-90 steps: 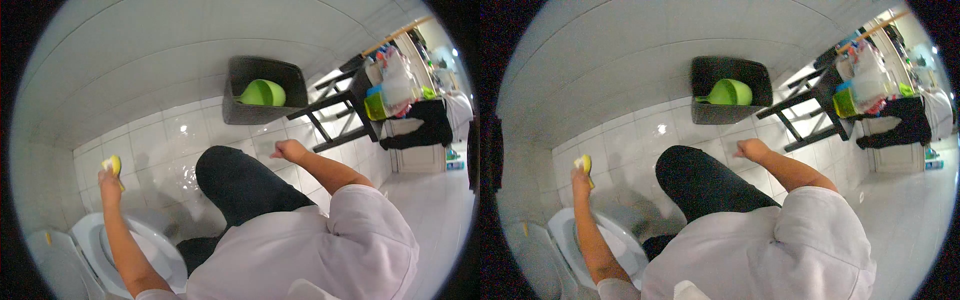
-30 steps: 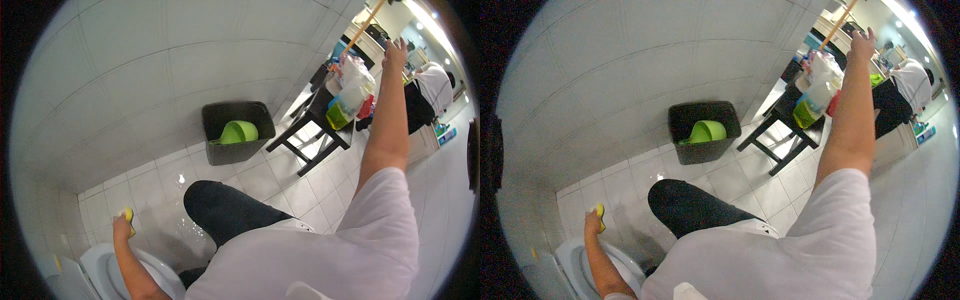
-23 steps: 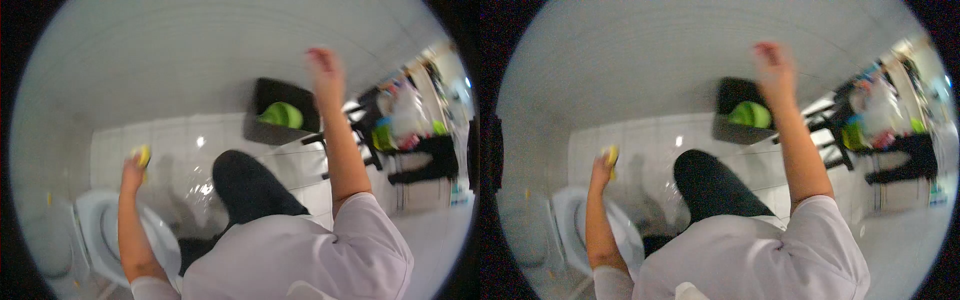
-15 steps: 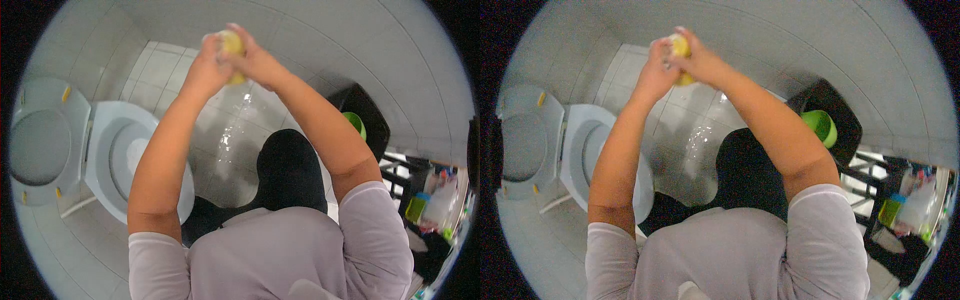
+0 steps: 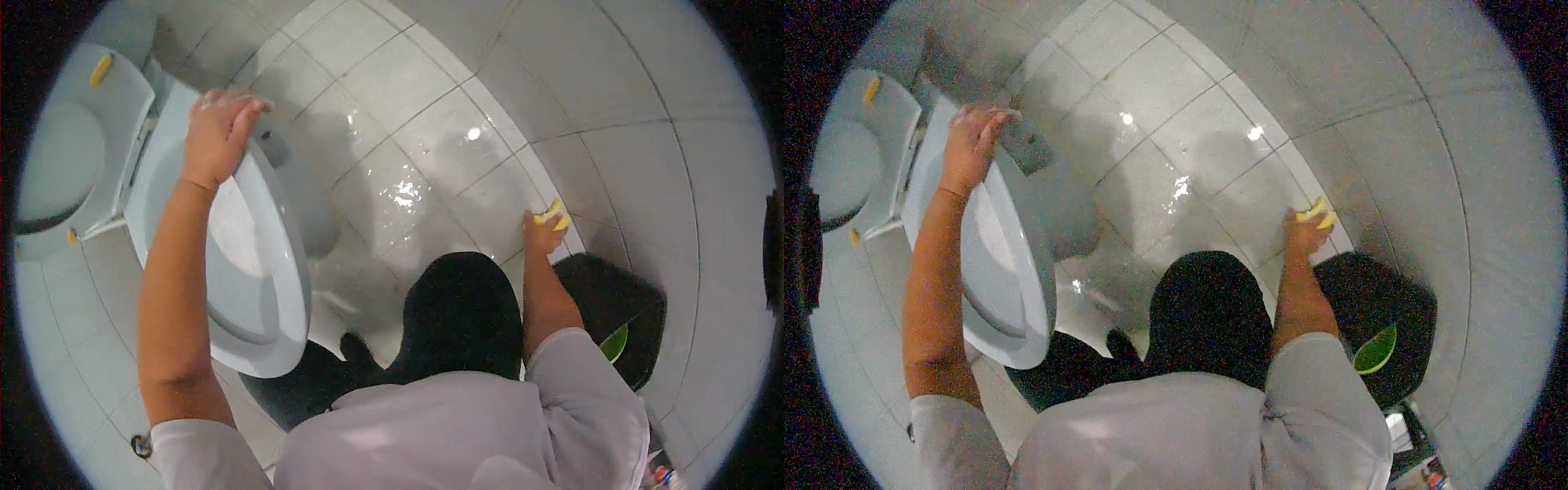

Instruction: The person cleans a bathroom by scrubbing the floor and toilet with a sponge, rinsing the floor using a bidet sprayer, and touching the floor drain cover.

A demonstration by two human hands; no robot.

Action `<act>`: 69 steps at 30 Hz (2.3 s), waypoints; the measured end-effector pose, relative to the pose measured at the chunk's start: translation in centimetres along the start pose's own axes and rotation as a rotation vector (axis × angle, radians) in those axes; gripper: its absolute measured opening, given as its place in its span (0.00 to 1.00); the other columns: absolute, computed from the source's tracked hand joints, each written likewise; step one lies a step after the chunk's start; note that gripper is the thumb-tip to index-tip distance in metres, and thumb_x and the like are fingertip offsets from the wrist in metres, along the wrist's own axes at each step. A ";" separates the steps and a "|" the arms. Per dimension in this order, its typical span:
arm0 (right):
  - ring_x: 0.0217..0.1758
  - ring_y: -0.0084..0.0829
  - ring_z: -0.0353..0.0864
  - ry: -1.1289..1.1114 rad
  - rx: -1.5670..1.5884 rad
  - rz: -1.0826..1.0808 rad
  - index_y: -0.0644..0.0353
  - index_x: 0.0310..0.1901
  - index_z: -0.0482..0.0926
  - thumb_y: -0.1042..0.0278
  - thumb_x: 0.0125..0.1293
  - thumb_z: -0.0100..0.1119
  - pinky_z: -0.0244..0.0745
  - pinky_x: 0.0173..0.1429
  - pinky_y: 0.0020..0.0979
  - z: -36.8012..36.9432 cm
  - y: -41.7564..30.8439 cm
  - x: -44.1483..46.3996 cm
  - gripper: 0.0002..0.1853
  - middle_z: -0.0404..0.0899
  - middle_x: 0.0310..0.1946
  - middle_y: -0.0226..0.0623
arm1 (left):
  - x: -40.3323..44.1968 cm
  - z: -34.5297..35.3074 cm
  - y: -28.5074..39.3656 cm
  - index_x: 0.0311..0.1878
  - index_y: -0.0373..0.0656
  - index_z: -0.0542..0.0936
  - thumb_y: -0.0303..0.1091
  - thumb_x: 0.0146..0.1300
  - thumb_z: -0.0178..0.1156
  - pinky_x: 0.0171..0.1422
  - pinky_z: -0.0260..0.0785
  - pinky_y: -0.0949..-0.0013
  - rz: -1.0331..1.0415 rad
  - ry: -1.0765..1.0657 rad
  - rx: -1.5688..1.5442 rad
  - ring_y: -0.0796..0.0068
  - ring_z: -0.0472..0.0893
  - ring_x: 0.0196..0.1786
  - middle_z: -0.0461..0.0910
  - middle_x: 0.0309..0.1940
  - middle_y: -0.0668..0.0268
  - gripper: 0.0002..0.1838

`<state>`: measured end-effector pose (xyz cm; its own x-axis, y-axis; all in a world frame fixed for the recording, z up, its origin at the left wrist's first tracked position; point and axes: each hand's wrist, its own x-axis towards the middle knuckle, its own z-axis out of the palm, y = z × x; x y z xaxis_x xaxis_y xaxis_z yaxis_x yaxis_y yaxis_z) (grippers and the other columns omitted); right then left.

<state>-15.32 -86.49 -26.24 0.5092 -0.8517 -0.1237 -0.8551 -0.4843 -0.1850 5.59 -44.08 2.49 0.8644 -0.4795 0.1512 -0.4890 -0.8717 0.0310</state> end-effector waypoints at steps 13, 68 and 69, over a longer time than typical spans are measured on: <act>0.58 0.45 0.61 0.081 0.034 -1.126 0.58 0.54 0.65 0.66 0.60 0.46 0.58 0.58 0.44 6.0 -21.8 0.1 0.20 0.62 0.57 0.43 | 0.4 -1.7 -1.6 0.26 0.45 0.79 0.51 0.60 0.42 0.57 0.51 0.61 -0.174 -0.010 -0.253 0.63 0.73 0.40 0.78 0.28 0.67 0.23; 0.59 0.36 0.61 -0.213 0.043 -1.563 0.56 0.47 0.71 0.69 0.54 0.44 0.54 0.56 0.49 6.6 -23.6 -5.8 0.17 0.69 0.49 0.36 | 1.2 -1.8 -1.4 0.25 0.43 0.78 0.42 0.61 0.43 0.51 0.56 0.63 -0.167 -0.014 -0.260 0.63 0.73 0.35 0.77 0.27 0.63 0.19; 0.59 0.36 0.61 -0.189 0.070 -1.577 0.56 0.47 0.71 0.69 0.54 0.44 0.54 0.56 0.49 6.7 -23.9 -5.3 0.17 0.69 0.49 0.36 | 1.3 -2.0 -1.3 0.25 0.43 0.78 0.42 0.61 0.43 0.51 0.56 0.63 -0.166 0.005 -0.231 0.63 0.73 0.35 0.77 0.27 0.63 0.19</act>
<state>3.04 -69.06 -27.69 0.8512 0.5124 0.1137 0.5222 -0.8051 -0.2814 7.05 -43.39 4.58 0.9346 -0.3310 0.1300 -0.3549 -0.8920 0.2801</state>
